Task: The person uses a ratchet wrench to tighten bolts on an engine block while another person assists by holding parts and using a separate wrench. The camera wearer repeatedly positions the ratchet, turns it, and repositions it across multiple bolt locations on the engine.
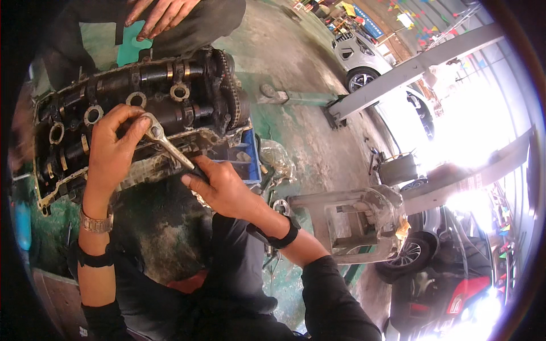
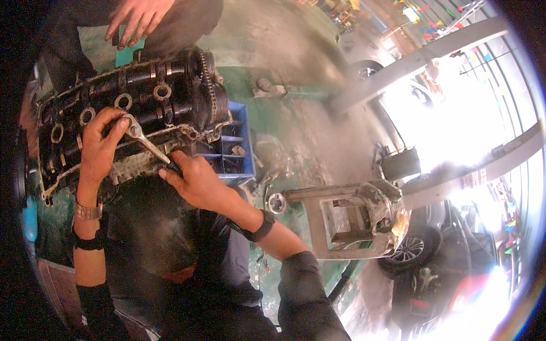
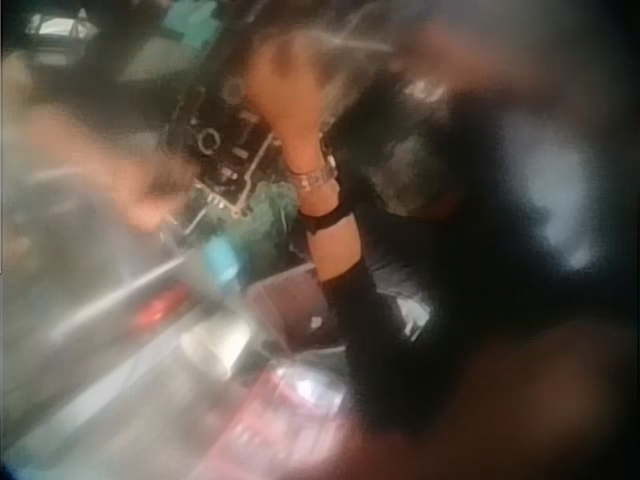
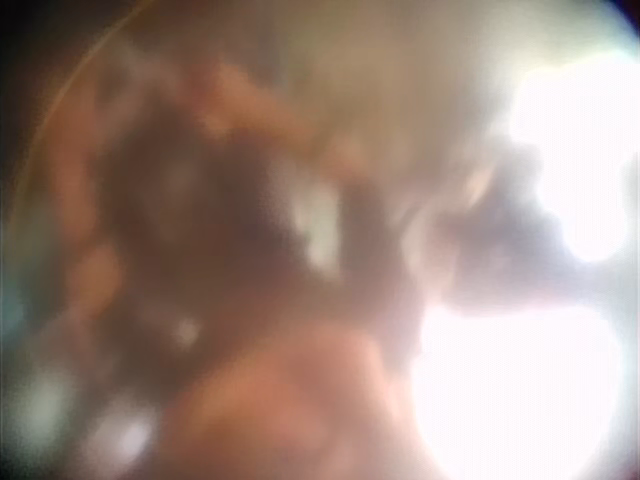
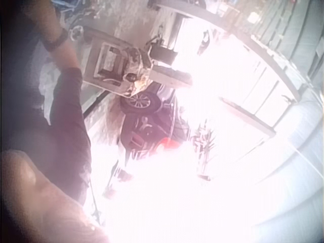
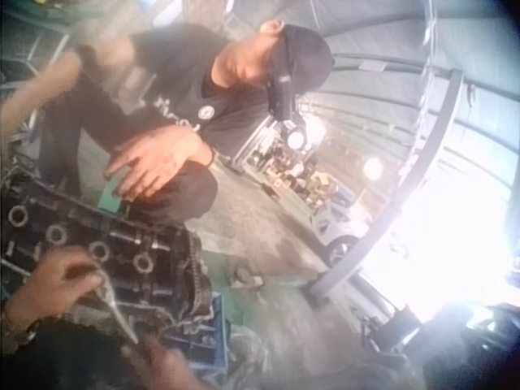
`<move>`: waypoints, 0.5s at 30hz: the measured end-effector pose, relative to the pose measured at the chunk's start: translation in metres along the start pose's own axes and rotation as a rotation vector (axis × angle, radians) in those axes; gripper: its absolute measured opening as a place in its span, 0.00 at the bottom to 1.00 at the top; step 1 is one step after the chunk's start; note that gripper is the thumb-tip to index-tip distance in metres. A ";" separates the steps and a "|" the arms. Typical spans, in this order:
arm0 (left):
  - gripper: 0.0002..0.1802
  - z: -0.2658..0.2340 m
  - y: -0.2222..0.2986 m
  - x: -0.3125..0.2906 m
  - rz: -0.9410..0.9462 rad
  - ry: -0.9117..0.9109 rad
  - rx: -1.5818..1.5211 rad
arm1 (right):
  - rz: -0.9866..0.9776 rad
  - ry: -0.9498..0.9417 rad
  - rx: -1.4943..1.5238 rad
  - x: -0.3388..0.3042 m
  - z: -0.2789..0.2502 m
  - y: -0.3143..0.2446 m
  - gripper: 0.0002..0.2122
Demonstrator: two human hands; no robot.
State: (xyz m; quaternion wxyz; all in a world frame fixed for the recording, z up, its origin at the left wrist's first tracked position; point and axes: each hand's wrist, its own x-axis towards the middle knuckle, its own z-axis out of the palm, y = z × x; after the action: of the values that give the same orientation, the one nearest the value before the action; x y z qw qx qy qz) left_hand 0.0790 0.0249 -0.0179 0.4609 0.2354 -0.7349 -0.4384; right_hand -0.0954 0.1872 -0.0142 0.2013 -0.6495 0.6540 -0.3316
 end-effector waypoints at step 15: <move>0.10 -0.004 0.001 0.002 -0.021 -0.034 -0.010 | 0.236 0.036 0.174 -0.019 0.034 -0.027 0.16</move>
State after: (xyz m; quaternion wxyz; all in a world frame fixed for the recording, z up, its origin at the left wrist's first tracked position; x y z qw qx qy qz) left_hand 0.0814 0.0225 -0.0160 0.4446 0.2333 -0.7379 -0.4509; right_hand -0.0507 0.2020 -0.0227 0.2827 -0.5420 0.6983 -0.3725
